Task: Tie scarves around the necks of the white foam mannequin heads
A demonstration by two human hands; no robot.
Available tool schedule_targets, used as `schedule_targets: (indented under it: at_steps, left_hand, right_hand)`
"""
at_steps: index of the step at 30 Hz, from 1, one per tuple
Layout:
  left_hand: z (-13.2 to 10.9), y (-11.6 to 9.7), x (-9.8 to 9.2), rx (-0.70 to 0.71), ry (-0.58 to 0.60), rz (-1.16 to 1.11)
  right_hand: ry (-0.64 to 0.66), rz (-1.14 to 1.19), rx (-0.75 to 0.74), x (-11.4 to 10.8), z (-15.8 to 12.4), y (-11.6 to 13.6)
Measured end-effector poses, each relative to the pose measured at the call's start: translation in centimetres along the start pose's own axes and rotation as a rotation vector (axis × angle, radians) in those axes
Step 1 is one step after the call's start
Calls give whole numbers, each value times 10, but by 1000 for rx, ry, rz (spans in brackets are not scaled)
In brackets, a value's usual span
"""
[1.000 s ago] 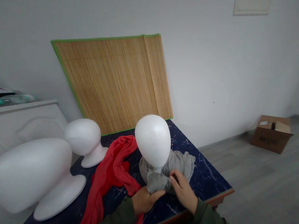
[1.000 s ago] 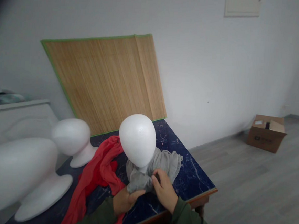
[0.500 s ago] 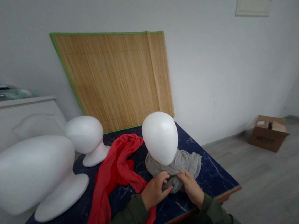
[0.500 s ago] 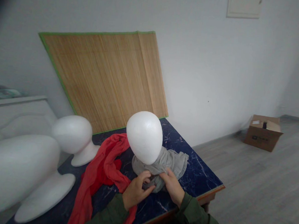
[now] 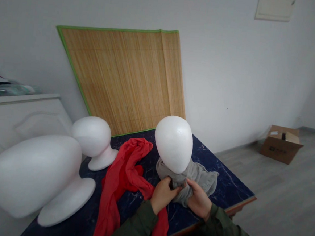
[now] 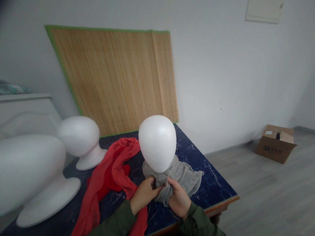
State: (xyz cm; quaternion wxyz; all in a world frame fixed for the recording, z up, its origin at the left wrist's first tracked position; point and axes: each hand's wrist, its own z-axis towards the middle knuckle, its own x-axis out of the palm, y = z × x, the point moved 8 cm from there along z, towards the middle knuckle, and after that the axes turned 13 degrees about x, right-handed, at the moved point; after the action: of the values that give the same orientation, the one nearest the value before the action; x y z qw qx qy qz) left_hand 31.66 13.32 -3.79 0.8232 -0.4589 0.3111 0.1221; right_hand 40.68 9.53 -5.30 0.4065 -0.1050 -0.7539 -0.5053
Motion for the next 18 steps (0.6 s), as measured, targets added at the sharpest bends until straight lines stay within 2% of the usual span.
schedule_targets:
  at_steps: [3, 6, 9, 12, 15, 18]
  left_hand:
    - [0, 2, 2, -51, 18, -122]
    - [1, -6, 3, -24, 16, -258]
    - [1, -11, 2, 13, -36, -344]
    - [0, -4, -4, -16, -123, -338]
    - [0, 8, -15, -91, -220, -361]
    - [2, 15, -18, -160, -282, -656]
  right_hand:
    - [-17, -54, -41, 3, -2, -2]
    - [-4, -145, -86, 7, -4, -2]
    - [0, -301, -108, 11, -8, -1]
    - [-58, -532, -142, 11, -14, 9]
    - [-197, -643, -182, -4, -22, 26]
    - [-314, -546, -229, -26, -32, 45]
